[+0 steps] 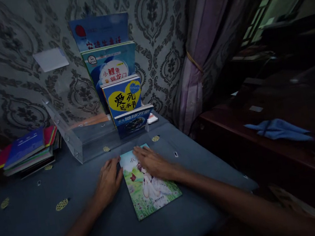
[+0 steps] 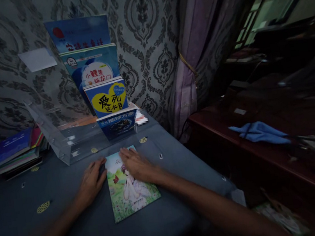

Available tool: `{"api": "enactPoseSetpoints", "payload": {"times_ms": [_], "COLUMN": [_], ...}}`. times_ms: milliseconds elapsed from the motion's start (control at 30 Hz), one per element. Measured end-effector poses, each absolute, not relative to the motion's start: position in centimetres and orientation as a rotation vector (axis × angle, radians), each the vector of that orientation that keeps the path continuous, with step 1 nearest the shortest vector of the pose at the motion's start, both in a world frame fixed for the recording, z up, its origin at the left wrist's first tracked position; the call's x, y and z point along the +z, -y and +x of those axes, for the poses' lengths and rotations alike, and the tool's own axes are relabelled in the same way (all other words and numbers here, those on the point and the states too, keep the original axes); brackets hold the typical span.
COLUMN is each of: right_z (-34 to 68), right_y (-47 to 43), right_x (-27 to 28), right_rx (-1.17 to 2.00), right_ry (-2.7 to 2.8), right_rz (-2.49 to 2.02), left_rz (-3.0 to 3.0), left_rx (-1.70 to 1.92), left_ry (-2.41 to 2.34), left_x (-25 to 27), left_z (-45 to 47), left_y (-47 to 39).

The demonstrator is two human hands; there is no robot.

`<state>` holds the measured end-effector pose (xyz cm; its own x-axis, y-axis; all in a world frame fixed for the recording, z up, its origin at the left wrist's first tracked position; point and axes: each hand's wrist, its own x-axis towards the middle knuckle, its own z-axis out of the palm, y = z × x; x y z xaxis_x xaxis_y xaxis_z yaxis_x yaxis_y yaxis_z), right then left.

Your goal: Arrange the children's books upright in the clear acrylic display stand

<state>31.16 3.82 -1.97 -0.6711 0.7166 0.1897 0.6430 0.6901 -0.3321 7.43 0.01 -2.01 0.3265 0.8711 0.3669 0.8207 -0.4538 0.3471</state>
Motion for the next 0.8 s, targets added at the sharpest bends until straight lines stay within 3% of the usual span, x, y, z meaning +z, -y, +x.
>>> {"api": "enactPoseSetpoints", "payload": {"times_ms": [167,367,600,800], "right_z": [35.4,35.6,36.1,35.8], "right_y": [-5.2,-5.6,-5.9,-6.0], "right_x": [-3.3,-3.8,-3.6,-3.2], "right_rx": [0.384,0.541,0.671,0.656], "right_ry": [2.473,2.376,2.297,2.329], "right_rz": [-1.118,-1.059,-1.044,-1.068], "left_rz": [2.620,2.713,2.730,2.788], "left_rx": [0.725,0.335,0.063,0.051], "left_ry": [-1.503,-1.402,-0.951,-0.548], "left_x": [-2.6,-2.0,0.2,1.1], "left_z": [7.1,8.5,15.6,18.2], "left_y": [-0.5,-1.2,0.6,5.1]}}
